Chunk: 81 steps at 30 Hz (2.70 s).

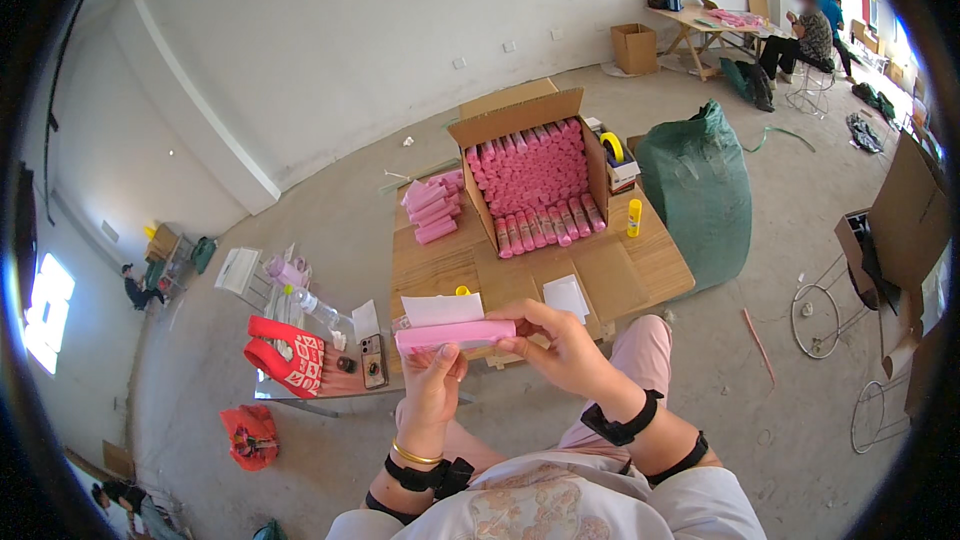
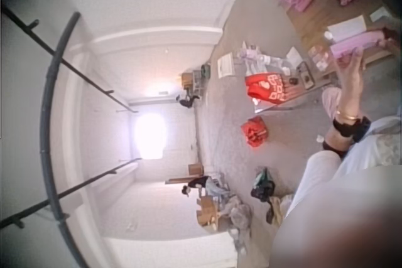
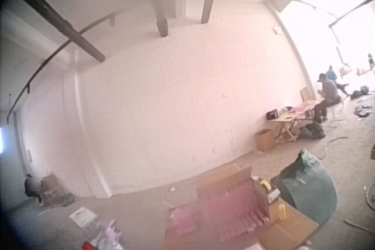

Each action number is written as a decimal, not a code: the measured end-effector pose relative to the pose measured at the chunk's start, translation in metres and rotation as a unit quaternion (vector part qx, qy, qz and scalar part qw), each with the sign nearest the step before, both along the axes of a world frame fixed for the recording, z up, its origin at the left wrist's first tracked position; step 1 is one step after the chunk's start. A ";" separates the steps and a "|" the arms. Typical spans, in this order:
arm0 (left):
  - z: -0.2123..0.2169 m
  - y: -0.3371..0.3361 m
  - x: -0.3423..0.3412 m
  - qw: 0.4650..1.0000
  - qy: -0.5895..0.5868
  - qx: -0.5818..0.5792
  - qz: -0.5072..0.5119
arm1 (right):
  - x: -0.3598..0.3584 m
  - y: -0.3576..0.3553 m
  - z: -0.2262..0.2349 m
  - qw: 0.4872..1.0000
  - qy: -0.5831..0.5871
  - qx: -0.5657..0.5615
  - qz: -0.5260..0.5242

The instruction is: The person is applying white adhesive labels to pink cylindrical products and organizing them.

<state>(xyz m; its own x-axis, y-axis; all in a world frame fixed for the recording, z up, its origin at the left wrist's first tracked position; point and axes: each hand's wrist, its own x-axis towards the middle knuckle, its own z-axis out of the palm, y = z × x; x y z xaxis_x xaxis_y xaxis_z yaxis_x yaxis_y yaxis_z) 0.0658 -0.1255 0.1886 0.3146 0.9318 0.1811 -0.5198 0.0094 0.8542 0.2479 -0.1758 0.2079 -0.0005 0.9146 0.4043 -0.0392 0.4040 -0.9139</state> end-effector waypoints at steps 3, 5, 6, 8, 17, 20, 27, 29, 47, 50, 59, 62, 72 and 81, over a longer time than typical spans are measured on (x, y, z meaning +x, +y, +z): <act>-0.001 0.001 0.000 1.000 0.006 -0.011 0.006 | 0.003 0.002 -0.001 1.000 -0.003 0.000 0.004; 0.002 0.000 0.001 1.000 0.011 -0.004 0.004 | 0.005 0.003 -0.001 1.000 -0.004 0.001 0.007; 0.004 -0.001 0.002 1.000 0.017 0.003 0.003 | 0.005 0.003 0.000 1.000 -0.006 -0.012 0.013; 0.006 -0.001 0.002 1.000 0.005 -0.013 0.009 | 0.004 0.004 0.000 0.999 -0.008 -0.023 0.020; 0.017 -0.004 0.011 0.994 -0.020 -0.106 -0.023 | -0.020 0.016 -0.010 0.982 0.168 -0.067 0.061; 0.025 -0.002 -0.002 0.991 0.016 -0.117 -0.055 | -0.015 0.016 -0.010 0.982 0.165 -0.064 0.061; 0.032 -0.005 -0.020 0.991 0.127 0.001 -0.029 | -0.017 0.010 0.004 0.983 0.153 -0.062 0.086; 0.033 -0.006 -0.020 0.993 0.116 -0.002 -0.025 | -0.019 0.010 0.004 0.982 0.153 -0.062 0.093; 0.032 -0.008 -0.029 0.991 0.131 -0.014 -0.008 | -0.036 0.014 -0.008 0.974 0.183 -0.104 0.084; 0.032 -0.008 -0.032 0.991 0.136 -0.019 -0.006 | -0.037 0.008 0.000 0.971 0.179 -0.130 0.092; 0.034 -0.011 -0.043 0.987 0.152 0.004 -0.053 | -0.037 0.003 -0.004 0.978 0.129 -0.080 0.142; 0.034 -0.014 -0.044 0.988 0.144 0.002 -0.053 | -0.039 0.001 -0.002 0.979 0.133 -0.076 0.135; 0.033 -0.021 -0.044 0.990 0.134 -0.006 -0.045 | -0.041 -0.002 -0.005 0.976 0.151 -0.089 0.127; 0.027 -0.022 -0.043 0.991 0.128 -0.017 -0.036 | -0.045 -0.002 -0.010 0.976 0.164 -0.087 0.111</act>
<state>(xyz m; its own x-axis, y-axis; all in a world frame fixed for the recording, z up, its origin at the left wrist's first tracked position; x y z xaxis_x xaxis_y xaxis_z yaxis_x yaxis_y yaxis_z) 0.0230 -0.1478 0.2158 0.4125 0.9092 0.0562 -0.2829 0.0693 0.9566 0.2029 -0.1781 0.1977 -0.1029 0.9617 0.2542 -0.4096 0.1919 -0.8919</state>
